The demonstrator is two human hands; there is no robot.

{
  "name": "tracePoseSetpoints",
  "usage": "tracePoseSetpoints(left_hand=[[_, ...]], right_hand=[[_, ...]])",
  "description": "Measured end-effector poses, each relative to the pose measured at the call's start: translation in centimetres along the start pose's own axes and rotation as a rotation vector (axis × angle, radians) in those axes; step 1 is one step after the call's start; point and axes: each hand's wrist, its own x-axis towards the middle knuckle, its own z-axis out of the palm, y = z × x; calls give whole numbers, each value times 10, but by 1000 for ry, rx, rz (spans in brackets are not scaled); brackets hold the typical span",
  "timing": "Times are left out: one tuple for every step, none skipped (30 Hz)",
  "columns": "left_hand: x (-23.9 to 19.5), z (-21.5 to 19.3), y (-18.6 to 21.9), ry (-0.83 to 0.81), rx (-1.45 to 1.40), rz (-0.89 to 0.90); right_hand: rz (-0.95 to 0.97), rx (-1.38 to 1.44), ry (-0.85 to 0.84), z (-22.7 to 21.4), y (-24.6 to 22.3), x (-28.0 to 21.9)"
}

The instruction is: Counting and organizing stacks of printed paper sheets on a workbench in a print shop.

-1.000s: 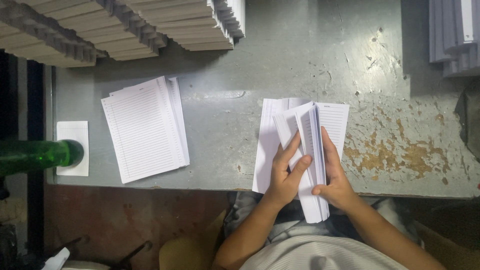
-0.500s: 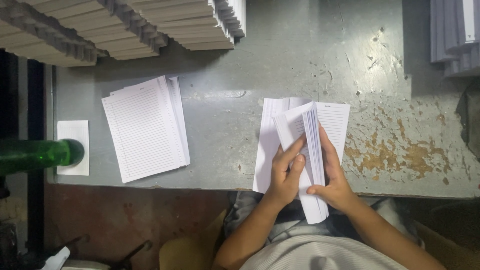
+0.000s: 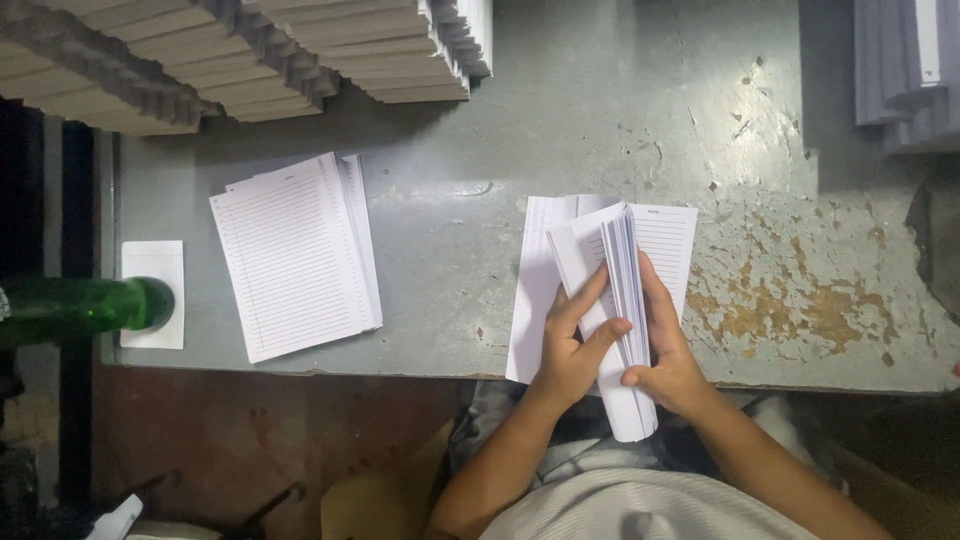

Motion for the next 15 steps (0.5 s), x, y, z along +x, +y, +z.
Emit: tracePoseSetpoints(left_hand=[[-1,0,-2,0,1,6],[-1,0,-4,2,9,6],[-2,0,-6,4,17,6],[-3,0,-6,3,19,13],[-3,0,-7,0,18,-10],[-4,0,-7,-4,17,-34],[-5,0,-9,-8,18,-24],[-6,0,-11,-5,20,-30],[-6,0,-14,-3,22,-35],[-7,1,-12,-6,24,-25],[-6,0,-11,-11,15,-36],[-5,0,-9,-16,6,-46],[-5,0,-7,-18,9,-36],[-5,0,-5,-20,7,-44],[-5,1,-2,-21,4,-56]], right_hand=[[-6,-1,-2,1,0,0],[-10,19,-4,1,-1,0],[-15,38,-5,2,-2,1],[-22,37,-7,2,-2,0],[-5,35,-1,2,-2,0],[12,34,5,2,-2,-1],[2,32,4,1,-2,0],[3,26,0,1,-2,0],[4,20,-6,1,-2,1],[-7,19,-6,0,-3,0],[-7,6,-10,0,-3,0],[-6,-7,-14,0,-4,0],[-17,-7,-15,2,-6,0],[-15,-1,-12,3,-8,1],[-9,5,-8,5,-9,0]])
